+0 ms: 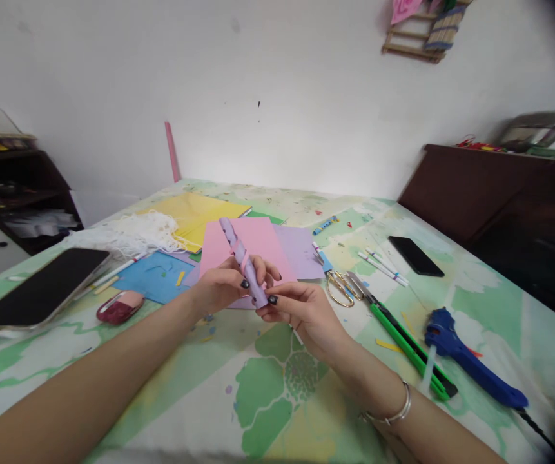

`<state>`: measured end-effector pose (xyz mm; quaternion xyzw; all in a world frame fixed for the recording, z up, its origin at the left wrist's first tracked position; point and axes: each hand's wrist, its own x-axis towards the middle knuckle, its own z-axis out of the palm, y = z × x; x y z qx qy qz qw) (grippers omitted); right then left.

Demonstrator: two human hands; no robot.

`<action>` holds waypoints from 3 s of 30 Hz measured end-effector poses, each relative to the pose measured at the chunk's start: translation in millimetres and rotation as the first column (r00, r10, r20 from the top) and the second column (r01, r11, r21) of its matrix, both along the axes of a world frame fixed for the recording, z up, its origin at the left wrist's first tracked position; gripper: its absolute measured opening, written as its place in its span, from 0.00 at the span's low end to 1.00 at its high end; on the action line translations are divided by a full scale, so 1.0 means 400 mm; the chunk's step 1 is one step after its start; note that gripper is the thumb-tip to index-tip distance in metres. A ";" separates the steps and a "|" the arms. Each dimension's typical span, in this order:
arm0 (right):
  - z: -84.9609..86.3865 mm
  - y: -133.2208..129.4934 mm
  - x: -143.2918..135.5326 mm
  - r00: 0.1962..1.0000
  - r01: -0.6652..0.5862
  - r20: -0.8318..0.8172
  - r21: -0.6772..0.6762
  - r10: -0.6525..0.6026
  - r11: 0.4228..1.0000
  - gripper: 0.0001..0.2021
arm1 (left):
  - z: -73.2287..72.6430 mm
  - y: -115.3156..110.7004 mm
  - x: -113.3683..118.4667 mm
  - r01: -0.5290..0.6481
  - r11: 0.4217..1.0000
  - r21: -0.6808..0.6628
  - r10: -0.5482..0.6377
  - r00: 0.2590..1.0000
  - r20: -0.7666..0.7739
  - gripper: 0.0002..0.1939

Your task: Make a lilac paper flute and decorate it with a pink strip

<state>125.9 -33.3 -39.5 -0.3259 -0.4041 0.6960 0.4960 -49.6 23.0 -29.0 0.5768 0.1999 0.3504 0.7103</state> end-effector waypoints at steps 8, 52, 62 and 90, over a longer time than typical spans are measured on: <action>-0.017 0.005 0.000 0.999 0.025 0.037 0.072 -0.027 0.997 0.09 | -0.007 0.004 -0.001 0.006 0.999 0.032 -0.006 1.000 -0.002 0.07; -0.046 0.014 -0.017 0.950 0.241 0.175 0.121 -0.259 0.963 0.10 | -0.039 0.016 0.032 -0.401 0.910 0.101 0.393 0.915 0.092 0.10; -0.052 0.018 -0.014 0.922 0.305 0.199 0.154 -0.332 0.940 0.09 | -0.051 0.023 0.033 -0.391 0.913 0.114 0.387 0.920 0.056 0.11; -0.051 0.033 0.024 0.335 0.053 0.274 0.950 -0.902 0.308 0.10 | -0.040 -0.054 0.098 -0.255 0.927 -0.276 0.273 0.962 0.029 0.14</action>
